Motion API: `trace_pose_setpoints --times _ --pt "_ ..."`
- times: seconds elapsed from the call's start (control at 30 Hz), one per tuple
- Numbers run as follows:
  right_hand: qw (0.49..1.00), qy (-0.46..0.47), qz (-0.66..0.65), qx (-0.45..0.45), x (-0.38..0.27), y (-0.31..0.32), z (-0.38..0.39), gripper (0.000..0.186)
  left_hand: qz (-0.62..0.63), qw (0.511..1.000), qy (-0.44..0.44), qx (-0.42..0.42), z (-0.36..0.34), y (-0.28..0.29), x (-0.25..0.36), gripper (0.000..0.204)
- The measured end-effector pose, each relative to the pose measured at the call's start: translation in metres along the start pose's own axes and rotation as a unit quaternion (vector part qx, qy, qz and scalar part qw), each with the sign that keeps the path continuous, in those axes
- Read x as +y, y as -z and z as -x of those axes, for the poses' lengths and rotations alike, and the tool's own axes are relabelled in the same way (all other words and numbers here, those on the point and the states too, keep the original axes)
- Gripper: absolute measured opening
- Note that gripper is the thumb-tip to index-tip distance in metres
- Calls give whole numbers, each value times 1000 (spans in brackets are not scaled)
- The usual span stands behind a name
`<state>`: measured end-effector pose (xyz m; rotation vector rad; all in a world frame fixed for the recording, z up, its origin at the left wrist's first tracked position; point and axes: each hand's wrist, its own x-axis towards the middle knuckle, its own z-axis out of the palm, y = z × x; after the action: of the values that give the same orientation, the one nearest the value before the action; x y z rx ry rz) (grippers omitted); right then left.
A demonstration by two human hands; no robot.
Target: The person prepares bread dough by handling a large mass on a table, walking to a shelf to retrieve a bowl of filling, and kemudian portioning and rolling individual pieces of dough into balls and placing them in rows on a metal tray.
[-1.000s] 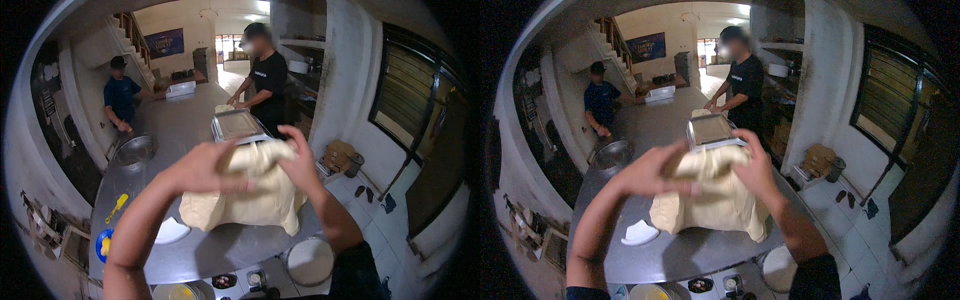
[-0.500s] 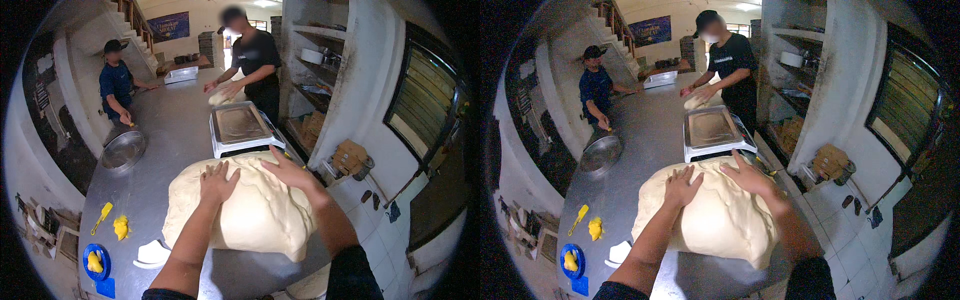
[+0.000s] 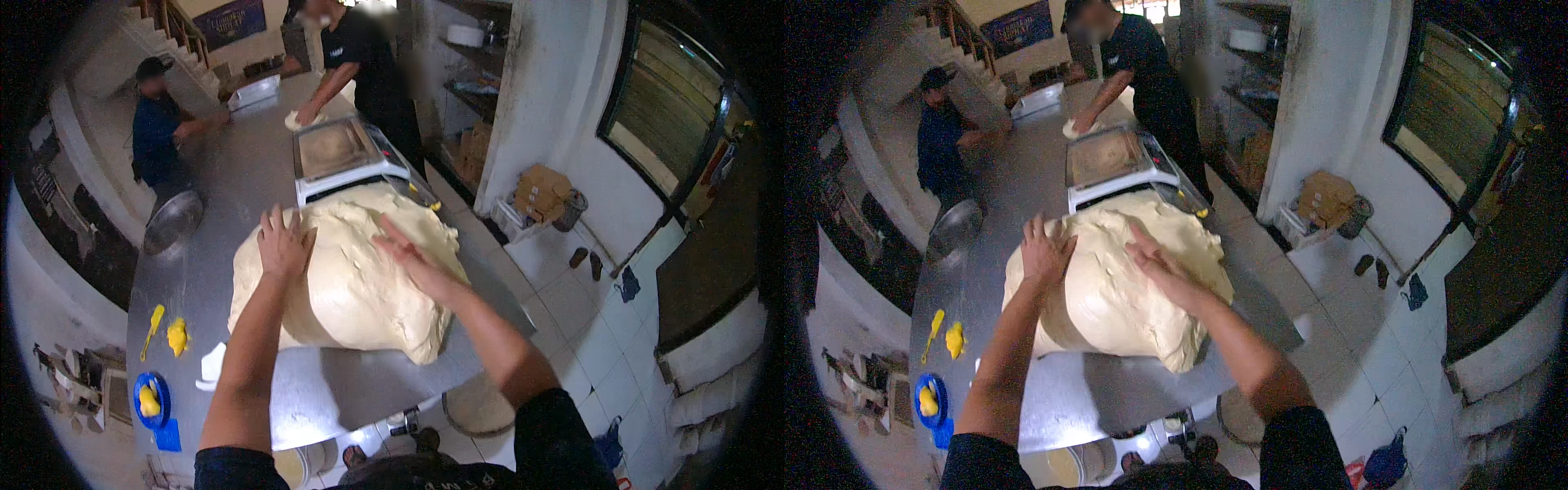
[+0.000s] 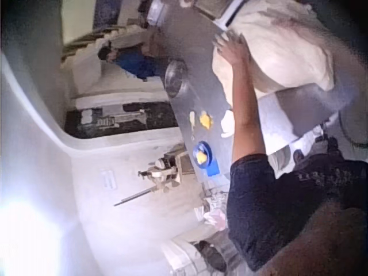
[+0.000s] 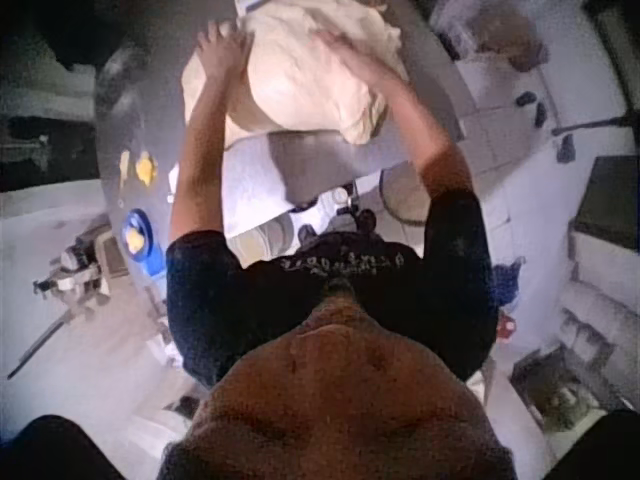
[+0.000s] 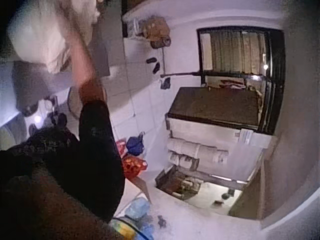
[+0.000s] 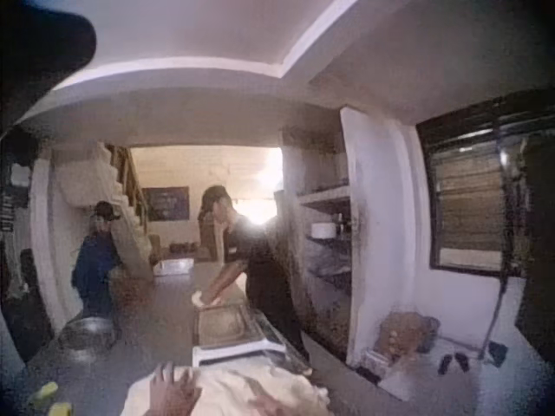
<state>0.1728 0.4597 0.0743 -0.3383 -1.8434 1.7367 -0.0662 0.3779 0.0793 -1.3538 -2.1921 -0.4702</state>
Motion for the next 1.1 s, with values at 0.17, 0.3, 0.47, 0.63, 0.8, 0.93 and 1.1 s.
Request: trace_pose_setpoints --times 0.17,0.3,0.47,0.63,0.8,0.93,1.1 --pt "882 99 461 10 -11 53 123 48 166 920 -354 -8 97 36 36 25" --pt "772 139 601 -155 30 37 162 61 181 868 -436 -153 154 74 96 65" --pt "814 104 569 -50 81 21 110 74 69 942 -310 -109 148 18 101 66" --pt "886 125 399 202 108 38 75 52 113 975 -139 -135 113 0 145 42" --pt "945 -5 295 139 78 10 134 52 261 912 -92 -303 146 57 125 36" --pt "923 91 354 -123 -22 -10 195 46 481 797 -277 -237 204 127 98 52" --pt "915 192 354 -23 -122 -49 67 65 488 826 -24 -282 124 213 33 51"
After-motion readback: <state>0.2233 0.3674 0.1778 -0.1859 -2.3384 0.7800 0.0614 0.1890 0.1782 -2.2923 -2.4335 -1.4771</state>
